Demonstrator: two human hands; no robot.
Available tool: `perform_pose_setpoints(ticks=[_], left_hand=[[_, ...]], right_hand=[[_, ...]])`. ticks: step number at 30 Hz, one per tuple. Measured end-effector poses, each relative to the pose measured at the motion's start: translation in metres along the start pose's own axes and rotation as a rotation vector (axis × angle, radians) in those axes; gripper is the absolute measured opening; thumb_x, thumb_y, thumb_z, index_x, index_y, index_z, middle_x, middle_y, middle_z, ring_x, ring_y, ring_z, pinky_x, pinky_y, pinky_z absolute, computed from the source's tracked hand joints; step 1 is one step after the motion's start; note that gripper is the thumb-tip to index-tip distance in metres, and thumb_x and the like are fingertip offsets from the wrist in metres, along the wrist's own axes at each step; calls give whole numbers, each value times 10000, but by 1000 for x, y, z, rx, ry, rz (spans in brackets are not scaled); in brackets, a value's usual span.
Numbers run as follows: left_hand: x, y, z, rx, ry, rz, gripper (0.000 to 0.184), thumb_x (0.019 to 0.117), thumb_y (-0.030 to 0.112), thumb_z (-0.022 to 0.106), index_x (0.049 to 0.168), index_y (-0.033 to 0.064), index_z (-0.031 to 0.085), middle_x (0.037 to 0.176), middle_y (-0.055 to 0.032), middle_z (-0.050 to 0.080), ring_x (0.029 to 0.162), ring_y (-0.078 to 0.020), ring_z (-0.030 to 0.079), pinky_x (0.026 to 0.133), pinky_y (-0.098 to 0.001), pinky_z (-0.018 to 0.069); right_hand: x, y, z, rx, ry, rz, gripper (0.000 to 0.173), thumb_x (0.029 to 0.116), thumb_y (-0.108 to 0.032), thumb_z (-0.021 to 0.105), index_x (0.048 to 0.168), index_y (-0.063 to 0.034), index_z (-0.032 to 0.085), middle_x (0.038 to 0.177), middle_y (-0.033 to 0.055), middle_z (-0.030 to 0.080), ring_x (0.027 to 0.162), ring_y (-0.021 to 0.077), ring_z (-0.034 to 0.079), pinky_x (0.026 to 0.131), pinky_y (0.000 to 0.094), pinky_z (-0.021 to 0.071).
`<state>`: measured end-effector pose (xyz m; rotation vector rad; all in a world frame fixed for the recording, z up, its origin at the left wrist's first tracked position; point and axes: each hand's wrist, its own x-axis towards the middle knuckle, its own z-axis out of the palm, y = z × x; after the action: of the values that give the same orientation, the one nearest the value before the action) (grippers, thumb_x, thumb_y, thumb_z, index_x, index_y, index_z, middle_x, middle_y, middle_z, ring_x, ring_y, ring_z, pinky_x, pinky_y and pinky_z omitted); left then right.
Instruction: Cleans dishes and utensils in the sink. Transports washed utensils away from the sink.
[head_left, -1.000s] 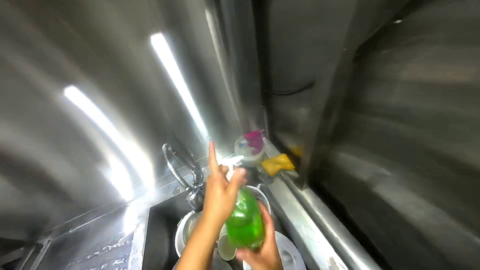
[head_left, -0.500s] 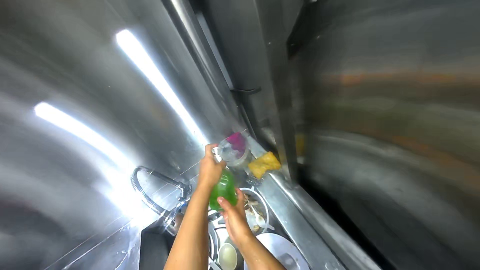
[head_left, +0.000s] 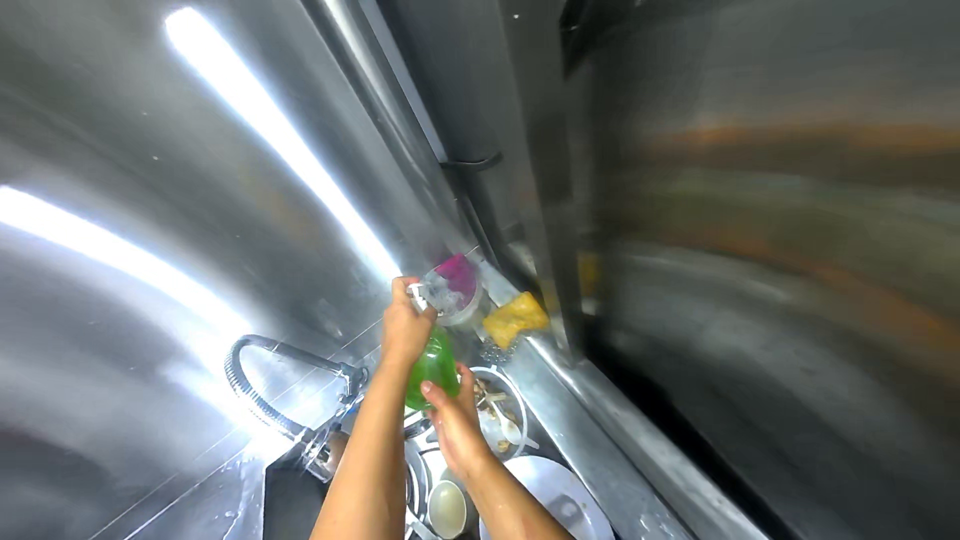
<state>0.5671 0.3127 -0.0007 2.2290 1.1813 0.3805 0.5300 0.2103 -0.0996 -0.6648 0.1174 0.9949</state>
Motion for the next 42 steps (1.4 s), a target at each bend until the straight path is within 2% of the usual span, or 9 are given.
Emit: perform_pose_setpoints(ticks=[3,6,11,24,34,36,38,40,42], left_hand=[[-3,10,-6,96,24,21,605,953,94,675,1495,138,408,1085,-220,698,899,-409,686,781,-619,534],[-5,17,-6,184,49,-46,613,947,149,713,1496,167,440,1107,-218,708,943,-439,685,806,-656,518],[-2,17,0,223,4,-121,562,950,162,708,1453,145,459,1083,-224,708,961,-445,683,822,-662,511],[-2,15,6,226,65,-124,416,947,123,695,1330,83,536,963,-232,698,897,-432,690,783,-634,526],[-15,6,12,91,38,-82,596,983,149,674,1510,124,398,1107,-247,686,983,-439,678,873,-637,519],[-31,6,11,-16,115,4,576,973,102,673,1487,72,415,1090,-252,686,947,-416,688,864,-615,534],[-59,9,12,-143,225,194,567,956,59,673,1457,12,413,1044,-222,695,864,-340,696,802,-547,565],[-84,14,15,-293,308,385,564,925,76,674,1420,20,411,989,-114,690,807,-181,672,733,-386,570],[-107,25,26,-475,308,500,603,916,111,666,1434,29,367,1011,-49,676,854,-91,670,761,-294,576]], right_hand=[[-1,-4,7,1,-5,0,794,799,-59,738,1454,-47,290,1281,212,542,1089,273,630,869,415,574],[-6,-6,9,11,6,35,750,844,-49,709,1458,-40,280,1283,222,532,1066,282,632,845,413,574],[-12,-5,6,35,18,69,695,885,-34,694,1450,-32,289,1261,221,541,1045,284,647,836,404,588],[-3,-5,-1,2,15,63,709,846,-53,709,1431,-28,311,1238,219,561,1028,285,653,820,411,589],[-7,-7,-20,-113,-20,6,800,841,-72,742,1483,-27,267,1309,235,538,1117,300,631,887,442,578],[-14,-16,-27,-204,-64,-37,879,802,-82,766,1508,-16,246,1334,236,538,1154,286,623,920,440,574],[-27,-35,-36,-377,-101,-128,923,759,-119,804,1511,6,283,1339,220,562,1177,242,625,973,395,561],[-45,-59,-45,-604,-84,-252,917,755,-162,849,1513,4,360,1369,202,580,1209,215,626,1014,373,546],[-70,-84,-56,-850,-4,-415,868,784,-186,848,1513,9,420,1435,243,532,1269,271,590,1050,404,518]])
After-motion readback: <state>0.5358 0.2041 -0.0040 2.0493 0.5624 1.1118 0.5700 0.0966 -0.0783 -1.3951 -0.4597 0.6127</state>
